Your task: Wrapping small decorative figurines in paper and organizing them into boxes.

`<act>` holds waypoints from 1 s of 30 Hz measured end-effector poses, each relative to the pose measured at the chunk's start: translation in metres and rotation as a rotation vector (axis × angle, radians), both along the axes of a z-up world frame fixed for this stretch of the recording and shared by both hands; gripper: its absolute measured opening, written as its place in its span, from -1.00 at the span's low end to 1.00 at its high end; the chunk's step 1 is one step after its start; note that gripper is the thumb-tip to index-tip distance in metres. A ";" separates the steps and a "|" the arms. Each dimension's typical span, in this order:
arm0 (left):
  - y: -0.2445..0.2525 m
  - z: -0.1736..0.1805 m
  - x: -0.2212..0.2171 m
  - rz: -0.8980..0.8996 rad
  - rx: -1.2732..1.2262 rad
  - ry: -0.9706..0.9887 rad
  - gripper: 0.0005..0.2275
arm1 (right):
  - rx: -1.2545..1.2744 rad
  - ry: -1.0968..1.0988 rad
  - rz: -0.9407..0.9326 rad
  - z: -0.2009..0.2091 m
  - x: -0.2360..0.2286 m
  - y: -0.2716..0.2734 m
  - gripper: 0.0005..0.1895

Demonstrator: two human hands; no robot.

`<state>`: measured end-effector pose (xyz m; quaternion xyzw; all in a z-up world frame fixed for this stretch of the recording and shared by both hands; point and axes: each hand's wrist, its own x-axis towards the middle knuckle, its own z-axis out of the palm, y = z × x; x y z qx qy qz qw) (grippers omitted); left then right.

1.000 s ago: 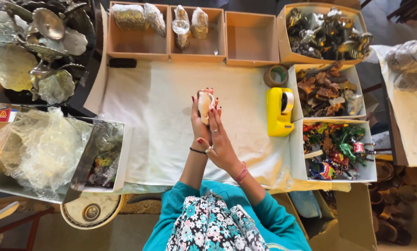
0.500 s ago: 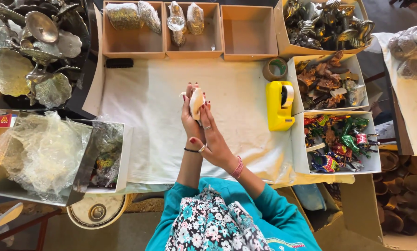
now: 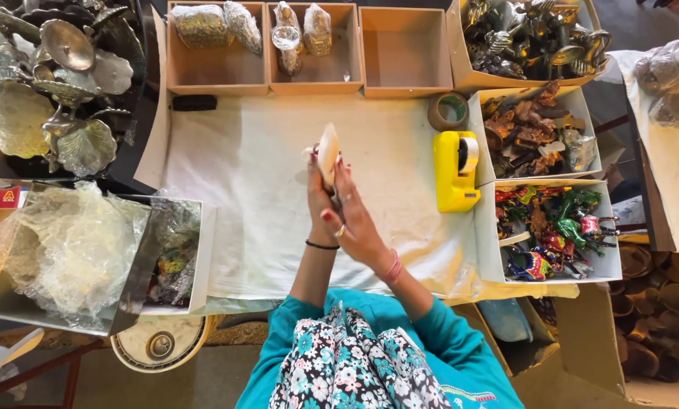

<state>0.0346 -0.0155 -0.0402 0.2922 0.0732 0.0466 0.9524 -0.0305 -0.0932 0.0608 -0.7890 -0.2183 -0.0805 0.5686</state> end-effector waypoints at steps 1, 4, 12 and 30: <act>0.002 0.006 0.001 -0.022 -0.146 0.036 -0.59 | -0.053 -0.009 0.010 -0.006 -0.004 -0.001 -0.16; 0.001 0.017 -0.001 -0.067 -0.274 0.037 -0.63 | -0.120 -0.020 0.008 -0.013 -0.006 -0.003 -0.19; -0.025 0.037 -0.014 -0.136 -0.118 -0.026 -0.71 | 0.074 -0.019 -0.106 0.007 0.021 -0.016 -0.22; -0.026 -0.013 -0.016 -0.115 -0.160 -0.115 -0.59 | -0.075 -0.135 -0.163 0.007 0.002 -0.002 -0.24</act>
